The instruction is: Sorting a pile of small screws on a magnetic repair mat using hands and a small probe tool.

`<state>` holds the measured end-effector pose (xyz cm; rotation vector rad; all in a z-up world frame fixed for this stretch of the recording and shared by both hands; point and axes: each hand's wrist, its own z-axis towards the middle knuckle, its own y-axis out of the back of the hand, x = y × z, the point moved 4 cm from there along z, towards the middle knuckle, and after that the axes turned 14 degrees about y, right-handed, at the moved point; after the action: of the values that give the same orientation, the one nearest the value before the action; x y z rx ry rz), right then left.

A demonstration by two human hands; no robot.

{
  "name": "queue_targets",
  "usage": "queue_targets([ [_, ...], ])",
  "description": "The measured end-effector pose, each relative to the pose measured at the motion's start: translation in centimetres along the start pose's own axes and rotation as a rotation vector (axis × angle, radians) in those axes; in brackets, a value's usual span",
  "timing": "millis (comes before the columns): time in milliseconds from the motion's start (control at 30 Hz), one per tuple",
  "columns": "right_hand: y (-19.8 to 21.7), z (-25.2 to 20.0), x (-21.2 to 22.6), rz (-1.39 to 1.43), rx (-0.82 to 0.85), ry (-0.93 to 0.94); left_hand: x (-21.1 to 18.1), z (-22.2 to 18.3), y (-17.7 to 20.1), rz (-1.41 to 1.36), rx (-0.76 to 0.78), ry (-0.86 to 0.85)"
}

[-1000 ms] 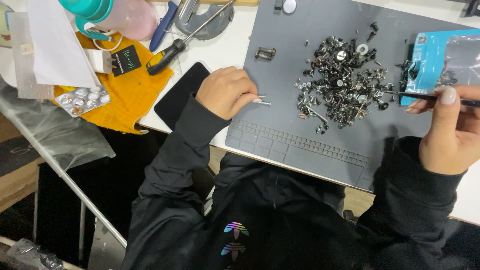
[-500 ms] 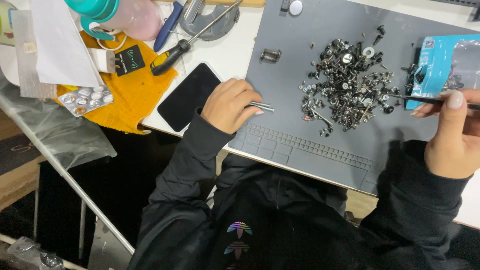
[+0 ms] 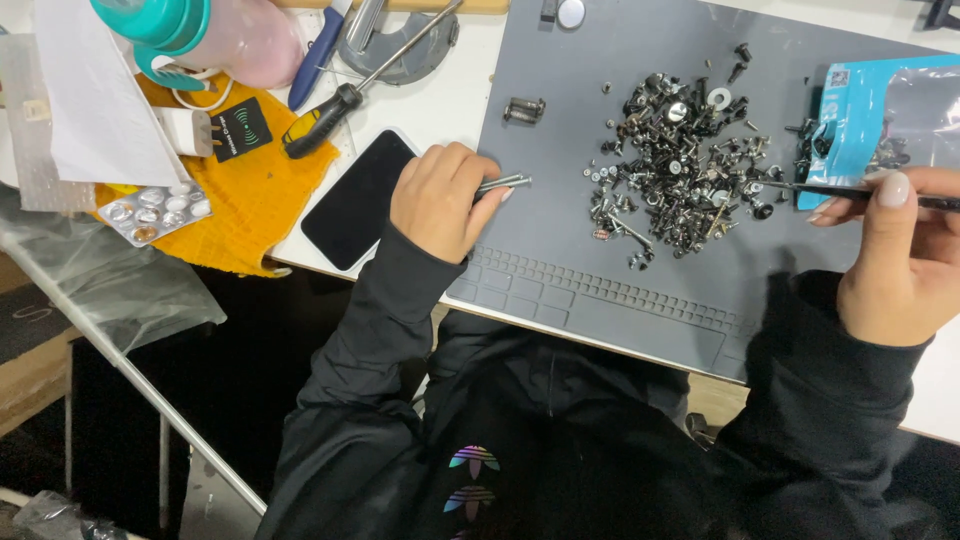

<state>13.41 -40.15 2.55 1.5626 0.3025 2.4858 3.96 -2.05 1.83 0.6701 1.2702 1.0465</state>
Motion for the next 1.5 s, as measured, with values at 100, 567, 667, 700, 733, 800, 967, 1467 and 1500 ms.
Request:
queue_targets([
  [100, -0.2, 0.1, 0.5, -0.008, 0.026, 0.017, -2.4, 0.2, 0.5, 0.088, 0.045, 0.044],
  [567, -0.3, 0.8, 1.7, -0.003, 0.049, 0.096, -12.4, 0.9, -7.1, 0.099, -0.008, -0.287],
  [667, -0.5, 1.0, 2.6, -0.012, 0.064, 0.099, -12.3, 1.2, -6.9, 0.06, -0.024, -0.288],
  [700, -0.5, 1.1, 2.6, -0.012, 0.062, 0.099, -12.2, 1.3, -6.7, 0.06, -0.024, -0.291],
  [733, -0.5, 1.1, 2.6, 0.0, 0.064, 0.099, -12.1, 1.4, -6.6, -0.034, 0.044, -0.3],
  [800, -0.6, 1.1, 2.6, 0.011, 0.065, 0.099, -11.9, 1.8, -5.4, -0.128, 0.111, -0.309],
  [967, -0.7, 1.1, 2.8, 0.008, 0.058, 0.086, -9.3, 2.8, -0.6, -0.301, -0.012, -0.22],
  [1467, -0.9, 1.3, 2.6, 0.001, 0.114, 0.086, -1.0, 0.8, -1.2, 0.051, -0.119, 0.044],
  [1500, -0.9, 1.3, 2.7, 0.001, 0.114, 0.087, -0.8, 0.6, -1.2, 0.051, -0.121, 0.044],
])
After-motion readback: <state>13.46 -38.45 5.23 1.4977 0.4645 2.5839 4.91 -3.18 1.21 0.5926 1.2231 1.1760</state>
